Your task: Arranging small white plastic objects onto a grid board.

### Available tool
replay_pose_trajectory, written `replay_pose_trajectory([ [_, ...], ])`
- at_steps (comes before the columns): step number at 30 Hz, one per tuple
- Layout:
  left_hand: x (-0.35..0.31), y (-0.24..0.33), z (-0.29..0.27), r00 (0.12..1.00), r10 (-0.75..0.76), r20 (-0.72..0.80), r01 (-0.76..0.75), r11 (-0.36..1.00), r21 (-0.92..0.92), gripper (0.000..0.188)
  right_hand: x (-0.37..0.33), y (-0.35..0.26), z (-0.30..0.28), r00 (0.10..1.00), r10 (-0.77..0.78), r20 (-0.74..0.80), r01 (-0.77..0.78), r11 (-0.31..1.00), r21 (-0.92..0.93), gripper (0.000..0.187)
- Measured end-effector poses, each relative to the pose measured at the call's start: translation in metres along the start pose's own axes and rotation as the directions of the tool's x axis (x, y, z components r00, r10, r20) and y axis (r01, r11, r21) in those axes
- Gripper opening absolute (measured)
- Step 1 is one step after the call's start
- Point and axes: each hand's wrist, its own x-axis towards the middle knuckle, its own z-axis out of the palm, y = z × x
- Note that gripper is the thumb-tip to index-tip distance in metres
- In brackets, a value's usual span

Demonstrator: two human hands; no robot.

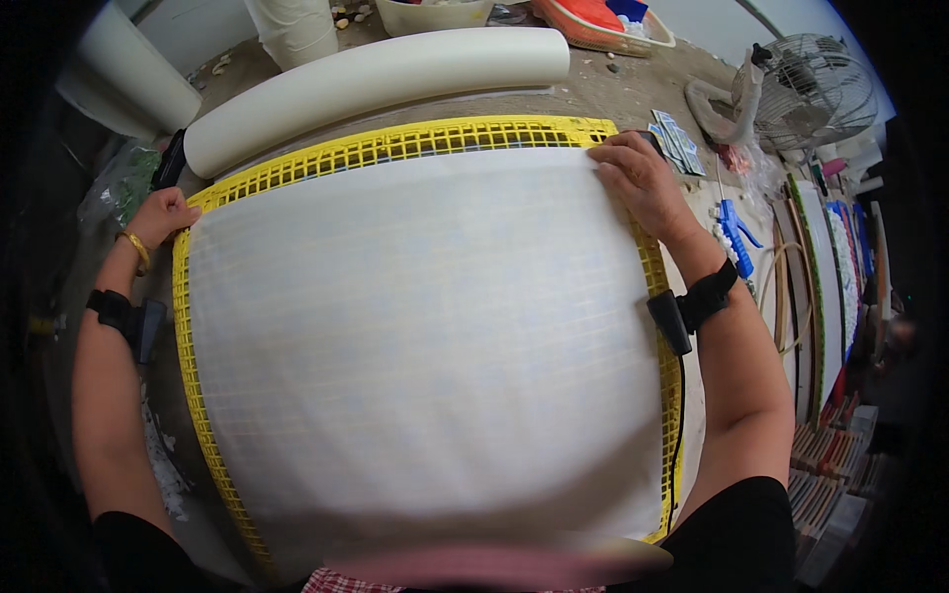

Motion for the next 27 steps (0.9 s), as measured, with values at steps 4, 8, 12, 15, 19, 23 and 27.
replay_pose_trajectory([
  [4,0.002,-0.003,0.000,0.999,-0.020,0.044,0.022,0.999,-0.041,0.035,0.005,0.020,0.003,0.997,0.062,-0.037,-0.063,0.997,-0.035,0.023],
  [8,0.000,-0.027,-0.013,0.998,0.059,-0.006,-0.059,0.998,0.027,0.030,0.025,0.038,0.021,0.989,0.125,-0.074,-0.129,0.991,-0.047,0.026],
  [12,-0.018,-0.009,-0.018,0.977,0.195,-0.086,-0.202,0.976,-0.080,0.019,0.038,0.063,-0.007,0.999,0.039,-0.020,-0.041,0.994,-0.099,0.026],
  [15,-0.086,0.076,0.033,0.931,0.316,-0.182,-0.301,0.948,0.105,0.014,0.017,0.077,-0.042,0.967,0.206,-0.147,-0.193,0.976,0.097,0.035],
  [19,-0.265,0.142,0.106,0.678,0.609,0.412,-0.716,0.673,0.184,0.014,-0.064,-0.089,-0.025,0.990,0.084,0.110,-0.083,0.996,-0.013,0.014],
  [23,-0.362,0.132,0.135,0.660,0.461,0.594,-0.567,0.824,-0.009,0.024,-0.128,-0.197,-0.016,0.834,0.080,0.545,-0.150,0.985,0.085,0.024],
  [27,-0.388,0.136,0.150,0.778,0.440,0.449,-0.529,0.844,0.091,0.028,-0.161,-0.213,-0.023,0.844,0.080,0.531,-0.033,0.995,-0.098,0.032],
])
